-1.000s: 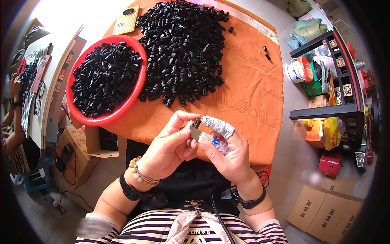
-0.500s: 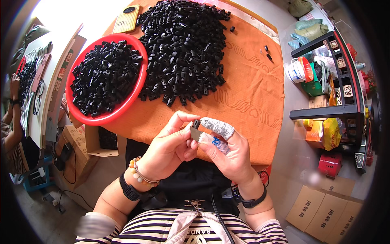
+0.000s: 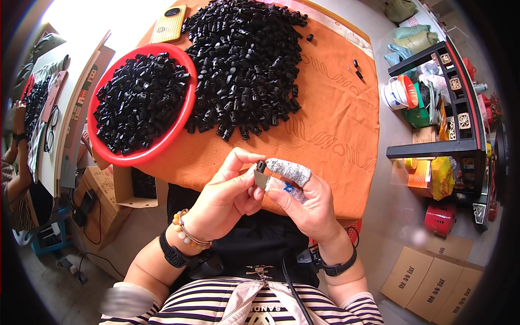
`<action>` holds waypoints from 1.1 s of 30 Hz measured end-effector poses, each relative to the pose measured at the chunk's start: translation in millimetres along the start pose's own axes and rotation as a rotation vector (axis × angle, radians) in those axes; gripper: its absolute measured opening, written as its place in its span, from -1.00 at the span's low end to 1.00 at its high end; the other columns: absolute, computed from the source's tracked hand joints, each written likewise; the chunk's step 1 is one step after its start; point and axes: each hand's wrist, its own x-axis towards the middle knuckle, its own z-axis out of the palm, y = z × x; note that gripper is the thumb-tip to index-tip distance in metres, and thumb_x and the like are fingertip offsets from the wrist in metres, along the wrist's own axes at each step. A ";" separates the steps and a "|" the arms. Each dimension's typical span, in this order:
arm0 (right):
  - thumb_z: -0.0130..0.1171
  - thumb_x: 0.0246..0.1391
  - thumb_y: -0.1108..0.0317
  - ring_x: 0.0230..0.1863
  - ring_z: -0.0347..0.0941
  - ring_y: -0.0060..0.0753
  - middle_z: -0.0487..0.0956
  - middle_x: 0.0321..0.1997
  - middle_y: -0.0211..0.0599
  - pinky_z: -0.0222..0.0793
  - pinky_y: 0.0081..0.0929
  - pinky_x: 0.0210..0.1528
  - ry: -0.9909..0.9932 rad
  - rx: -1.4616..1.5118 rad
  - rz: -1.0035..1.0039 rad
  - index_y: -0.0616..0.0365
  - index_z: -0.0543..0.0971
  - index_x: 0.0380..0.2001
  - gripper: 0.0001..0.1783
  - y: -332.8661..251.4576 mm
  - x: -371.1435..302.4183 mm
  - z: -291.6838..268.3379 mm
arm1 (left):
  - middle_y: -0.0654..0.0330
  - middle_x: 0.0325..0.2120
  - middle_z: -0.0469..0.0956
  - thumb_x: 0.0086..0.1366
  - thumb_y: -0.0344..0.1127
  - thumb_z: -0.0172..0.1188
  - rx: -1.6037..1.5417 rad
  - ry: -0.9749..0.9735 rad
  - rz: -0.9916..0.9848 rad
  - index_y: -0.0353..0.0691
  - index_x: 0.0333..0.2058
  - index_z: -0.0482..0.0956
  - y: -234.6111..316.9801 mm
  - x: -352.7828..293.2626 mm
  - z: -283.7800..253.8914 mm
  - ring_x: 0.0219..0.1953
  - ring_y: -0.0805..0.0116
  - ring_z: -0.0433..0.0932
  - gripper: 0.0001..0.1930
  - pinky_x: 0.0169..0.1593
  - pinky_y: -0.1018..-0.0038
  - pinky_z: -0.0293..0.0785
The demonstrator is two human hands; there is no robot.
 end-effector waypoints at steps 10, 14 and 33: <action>0.12 0.08 0.49 -0.34 0.35 -0.76 0.49 -0.34 -0.45 0.31 -0.76 -0.31 0.005 -0.112 -0.089 0.31 0.47 -0.10 -0.71 0.6 2.0 -2.8 | 0.31 -0.40 0.35 0.34 -0.34 -0.08 0.014 -0.025 0.001 -0.11 -0.03 0.28 -1.0 0.7 -1.1 -0.44 0.62 0.28 -0.76 -0.45 0.66 0.16; 0.12 0.08 0.49 -0.38 0.33 -0.77 0.48 -0.37 -0.49 0.28 -0.78 -0.35 0.015 -0.105 -0.103 0.30 0.48 -0.11 -0.72 1.4 2.0 -3.9 | 0.29 -0.41 0.35 0.35 -0.31 -0.08 0.004 -0.033 0.001 -0.11 -0.03 0.28 -0.2 1.7 0.2 -0.45 0.61 0.27 -0.77 -0.46 0.66 0.16; 0.12 0.08 0.50 -0.19 0.46 -0.59 0.52 -0.19 -0.25 0.41 -0.64 -0.15 -0.053 -0.042 -0.020 0.33 0.36 0.02 -0.59 -13.2 -3.2 1.8 | 0.31 -0.49 0.37 0.35 -0.27 -0.10 0.015 -0.026 0.014 -0.11 -0.03 0.28 1.6 -1.1 4.2 -0.51 0.63 0.27 -0.76 -0.49 0.65 0.12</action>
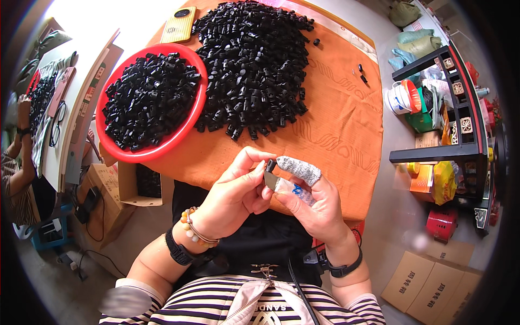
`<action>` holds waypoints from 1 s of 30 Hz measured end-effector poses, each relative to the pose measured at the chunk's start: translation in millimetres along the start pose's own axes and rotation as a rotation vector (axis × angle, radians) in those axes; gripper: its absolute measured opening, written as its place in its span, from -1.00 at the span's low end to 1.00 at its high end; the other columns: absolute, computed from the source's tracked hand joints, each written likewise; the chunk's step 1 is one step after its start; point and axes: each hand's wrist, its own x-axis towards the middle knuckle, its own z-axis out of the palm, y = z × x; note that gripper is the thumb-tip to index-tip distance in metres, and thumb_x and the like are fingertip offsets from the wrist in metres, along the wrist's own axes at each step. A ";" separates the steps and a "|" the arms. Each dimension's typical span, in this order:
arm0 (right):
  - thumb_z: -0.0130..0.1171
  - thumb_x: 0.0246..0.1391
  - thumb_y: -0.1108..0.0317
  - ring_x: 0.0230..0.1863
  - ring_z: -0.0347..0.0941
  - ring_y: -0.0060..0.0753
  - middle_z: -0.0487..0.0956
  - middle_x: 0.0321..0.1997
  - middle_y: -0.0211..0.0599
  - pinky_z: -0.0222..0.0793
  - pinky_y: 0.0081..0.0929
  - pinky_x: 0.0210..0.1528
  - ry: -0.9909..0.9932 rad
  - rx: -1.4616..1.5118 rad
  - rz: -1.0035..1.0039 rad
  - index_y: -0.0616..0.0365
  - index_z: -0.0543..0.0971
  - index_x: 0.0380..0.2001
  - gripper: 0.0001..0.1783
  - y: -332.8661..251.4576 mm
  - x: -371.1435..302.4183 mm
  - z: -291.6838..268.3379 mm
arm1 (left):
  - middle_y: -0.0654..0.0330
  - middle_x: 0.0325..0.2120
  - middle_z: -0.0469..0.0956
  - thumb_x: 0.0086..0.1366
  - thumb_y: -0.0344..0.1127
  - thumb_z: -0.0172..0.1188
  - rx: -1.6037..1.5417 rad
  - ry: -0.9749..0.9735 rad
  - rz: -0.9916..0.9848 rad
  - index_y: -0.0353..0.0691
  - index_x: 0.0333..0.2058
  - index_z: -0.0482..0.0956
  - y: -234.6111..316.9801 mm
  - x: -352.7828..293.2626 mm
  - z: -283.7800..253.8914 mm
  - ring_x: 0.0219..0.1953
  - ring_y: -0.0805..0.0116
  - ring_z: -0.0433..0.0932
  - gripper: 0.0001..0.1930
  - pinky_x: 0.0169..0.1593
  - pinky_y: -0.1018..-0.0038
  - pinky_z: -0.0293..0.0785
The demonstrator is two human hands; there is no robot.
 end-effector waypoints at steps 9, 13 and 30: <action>0.12 0.08 0.48 -0.16 0.45 -0.59 0.52 -0.20 -0.26 0.40 -0.63 -0.11 -0.009 -0.013 0.008 0.34 0.37 0.01 -0.60 -0.7 -0.4 -1.6 | 0.29 -0.51 0.39 0.34 -0.29 -0.09 0.010 0.041 -0.006 -0.11 -0.03 0.27 0.2 -0.1 0.8 -0.56 0.62 0.26 -0.75 -0.50 0.65 0.10; 0.13 0.07 0.49 -0.18 0.45 -0.61 0.53 -0.21 -0.28 0.40 -0.64 -0.13 -0.009 -0.040 0.008 0.34 0.39 -0.01 -0.61 0.5 0.3 -1.0 | 0.28 -0.54 0.38 0.34 -0.29 -0.09 0.013 0.036 -0.016 -0.09 -0.04 0.28 0.8 -0.5 -0.3 -0.60 0.60 0.22 -0.76 -0.51 0.64 0.09; 0.16 0.06 0.46 -0.35 0.38 -0.71 0.51 -0.32 -0.39 0.33 -0.71 -0.30 0.017 -0.067 -0.058 0.27 0.45 -0.07 -0.67 7.4 -1.9 -2.0 | 0.30 -0.55 0.34 0.37 -0.27 -0.13 0.020 -0.025 -0.044 -0.07 -0.08 0.32 0.4 -2.3 -5.7 -0.60 0.62 0.15 -0.82 -0.53 0.66 0.06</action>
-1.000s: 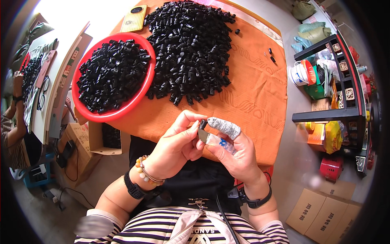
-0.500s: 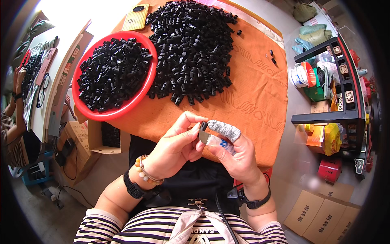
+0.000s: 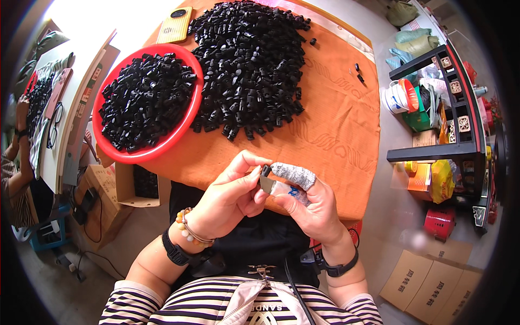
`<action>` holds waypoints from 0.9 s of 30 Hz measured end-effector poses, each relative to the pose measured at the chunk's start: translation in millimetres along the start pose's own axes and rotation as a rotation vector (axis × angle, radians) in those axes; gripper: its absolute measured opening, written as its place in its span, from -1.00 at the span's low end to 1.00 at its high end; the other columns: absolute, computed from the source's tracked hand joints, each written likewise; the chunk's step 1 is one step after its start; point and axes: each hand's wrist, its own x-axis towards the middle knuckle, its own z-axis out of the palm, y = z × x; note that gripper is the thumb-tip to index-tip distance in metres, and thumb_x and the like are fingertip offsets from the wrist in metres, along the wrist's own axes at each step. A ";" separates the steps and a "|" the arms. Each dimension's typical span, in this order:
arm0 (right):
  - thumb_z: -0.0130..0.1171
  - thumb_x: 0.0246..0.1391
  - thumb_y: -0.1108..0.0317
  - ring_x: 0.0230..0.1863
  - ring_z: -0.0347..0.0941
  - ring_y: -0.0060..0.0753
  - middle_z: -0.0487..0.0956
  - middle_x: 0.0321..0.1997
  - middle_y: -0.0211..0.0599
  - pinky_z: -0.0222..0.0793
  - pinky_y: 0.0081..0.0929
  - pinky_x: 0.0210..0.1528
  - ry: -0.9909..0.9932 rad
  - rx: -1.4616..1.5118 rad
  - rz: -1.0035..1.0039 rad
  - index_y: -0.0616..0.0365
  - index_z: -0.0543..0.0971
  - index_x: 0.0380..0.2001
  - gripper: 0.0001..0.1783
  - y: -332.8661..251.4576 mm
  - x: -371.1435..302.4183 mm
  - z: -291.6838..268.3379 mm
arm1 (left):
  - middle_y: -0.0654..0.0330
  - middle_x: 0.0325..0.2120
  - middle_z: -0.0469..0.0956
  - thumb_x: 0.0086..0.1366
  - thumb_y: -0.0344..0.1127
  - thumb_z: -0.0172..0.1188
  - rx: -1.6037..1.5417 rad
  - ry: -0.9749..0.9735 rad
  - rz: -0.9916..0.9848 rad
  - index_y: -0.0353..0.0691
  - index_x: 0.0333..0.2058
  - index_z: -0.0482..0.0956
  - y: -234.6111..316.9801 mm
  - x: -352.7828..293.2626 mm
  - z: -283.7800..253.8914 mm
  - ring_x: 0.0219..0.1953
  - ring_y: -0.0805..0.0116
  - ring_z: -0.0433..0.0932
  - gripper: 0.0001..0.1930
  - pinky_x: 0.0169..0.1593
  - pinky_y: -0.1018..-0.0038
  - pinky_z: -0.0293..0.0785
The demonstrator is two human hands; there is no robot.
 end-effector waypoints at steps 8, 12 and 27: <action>0.14 0.07 0.43 -0.34 0.37 -0.69 0.50 -0.28 -0.39 0.32 -0.71 -0.27 -0.031 -0.086 0.003 0.28 0.46 -0.09 -0.68 0.0 -1.3 -9.4 | 0.28 -0.55 0.32 0.37 -0.26 -0.14 -0.008 -0.028 -0.012 -0.07 -0.09 0.32 -0.9 -0.5 3.1 -0.61 0.61 0.12 -0.82 -0.53 0.66 0.06; 0.13 0.11 0.38 -0.08 0.37 -0.61 0.47 -0.05 -0.30 0.27 -0.65 -0.01 0.064 0.171 0.037 0.31 0.37 0.02 -0.58 2.7 -0.4 -4.2 | 0.28 -0.55 0.32 0.37 -0.25 -0.13 -0.010 -0.020 -0.006 -0.08 -0.08 0.31 -2.0 0.4 4.4 -0.61 0.61 0.12 -0.81 -0.53 0.66 0.06; 0.18 0.06 0.44 -0.41 0.21 -0.82 0.27 -0.38 -0.54 0.18 -0.84 -0.35 0.175 0.118 0.043 0.28 0.11 0.21 -0.31 12.7 27.7 5.6 | 0.27 -0.51 0.32 0.35 -0.27 -0.11 -0.032 -0.033 -0.004 -0.07 -0.10 0.30 -4.8 2.2 0.5 -0.59 0.59 0.13 -0.82 -0.53 0.66 0.05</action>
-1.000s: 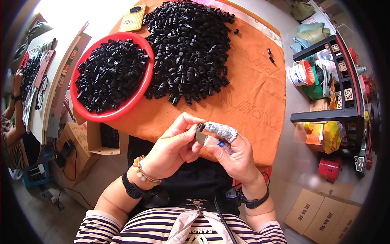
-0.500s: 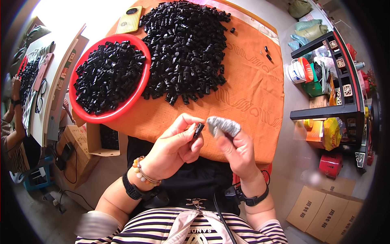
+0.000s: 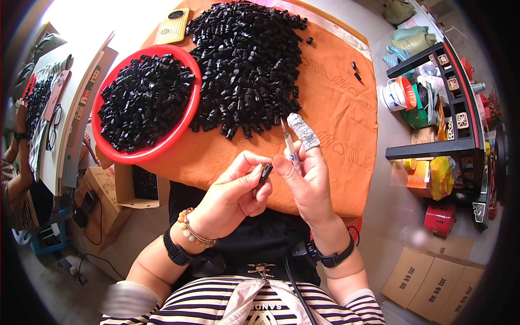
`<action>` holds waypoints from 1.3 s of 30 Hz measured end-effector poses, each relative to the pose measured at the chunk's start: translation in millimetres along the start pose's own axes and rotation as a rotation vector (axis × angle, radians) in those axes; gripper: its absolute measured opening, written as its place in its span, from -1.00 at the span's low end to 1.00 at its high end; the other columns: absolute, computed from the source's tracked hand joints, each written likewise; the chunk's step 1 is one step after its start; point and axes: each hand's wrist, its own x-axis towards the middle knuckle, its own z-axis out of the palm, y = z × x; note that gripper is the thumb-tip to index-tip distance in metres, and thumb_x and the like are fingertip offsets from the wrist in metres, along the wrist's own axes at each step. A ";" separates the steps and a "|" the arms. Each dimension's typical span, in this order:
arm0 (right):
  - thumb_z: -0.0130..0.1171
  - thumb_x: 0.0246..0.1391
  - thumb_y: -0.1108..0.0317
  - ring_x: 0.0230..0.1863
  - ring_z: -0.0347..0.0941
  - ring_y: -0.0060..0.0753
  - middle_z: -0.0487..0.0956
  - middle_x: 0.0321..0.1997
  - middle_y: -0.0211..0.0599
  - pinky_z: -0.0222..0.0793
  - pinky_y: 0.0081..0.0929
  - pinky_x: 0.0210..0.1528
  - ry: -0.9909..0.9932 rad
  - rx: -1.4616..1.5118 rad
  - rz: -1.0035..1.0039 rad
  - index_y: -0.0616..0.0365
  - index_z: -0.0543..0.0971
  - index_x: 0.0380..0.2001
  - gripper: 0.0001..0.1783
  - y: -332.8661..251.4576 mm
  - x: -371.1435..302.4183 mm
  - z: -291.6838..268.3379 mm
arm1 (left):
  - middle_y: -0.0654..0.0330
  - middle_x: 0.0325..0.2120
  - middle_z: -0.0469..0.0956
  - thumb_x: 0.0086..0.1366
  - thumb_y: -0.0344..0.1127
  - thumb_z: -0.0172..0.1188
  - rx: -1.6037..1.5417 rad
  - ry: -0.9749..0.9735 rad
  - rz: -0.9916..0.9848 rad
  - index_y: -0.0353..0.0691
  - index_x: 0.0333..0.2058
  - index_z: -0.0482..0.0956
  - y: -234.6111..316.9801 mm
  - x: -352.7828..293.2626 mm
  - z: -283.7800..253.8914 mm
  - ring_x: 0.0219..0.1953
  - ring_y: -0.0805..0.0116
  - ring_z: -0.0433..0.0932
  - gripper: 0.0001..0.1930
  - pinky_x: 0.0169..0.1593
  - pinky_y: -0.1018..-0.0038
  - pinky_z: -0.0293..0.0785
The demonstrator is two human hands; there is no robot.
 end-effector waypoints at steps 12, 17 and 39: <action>0.13 0.05 0.54 -0.20 0.39 -0.69 0.49 -0.09 -0.27 0.36 -0.68 -0.16 0.006 0.010 -0.039 0.30 0.32 0.08 -0.51 15.5 12.4 -2.7 | 0.21 -0.44 0.41 0.34 -0.29 -0.11 0.084 0.252 0.302 -0.16 -0.03 0.26 32.4 -0.9 -8.1 -0.58 0.52 0.38 -0.75 -0.45 0.60 0.37; 0.18 -0.02 0.50 -0.38 0.48 -0.48 0.54 -0.35 -0.25 0.40 -0.52 -0.35 0.118 -0.458 -0.135 0.16 0.40 0.03 -0.52 29.0 19.6 -1.3 | -0.02 -0.04 0.37 0.34 -0.37 -0.13 0.103 0.227 0.672 -0.20 0.15 0.12 82.7 -15.9 -48.4 -0.17 0.31 0.50 -0.59 -0.11 0.48 0.53; 0.14 -0.06 0.57 -0.44 0.48 -0.46 0.52 -0.45 -0.28 0.41 -0.50 -0.37 0.073 -0.312 -0.087 0.14 0.31 0.12 -0.41 40.4 40.5 9.8 | 0.26 -0.37 0.47 0.29 -0.39 -0.01 0.349 0.290 0.174 -0.27 -0.05 0.34 32.4 2.1 -23.5 -0.42 0.57 0.46 -0.74 -0.32 0.65 0.40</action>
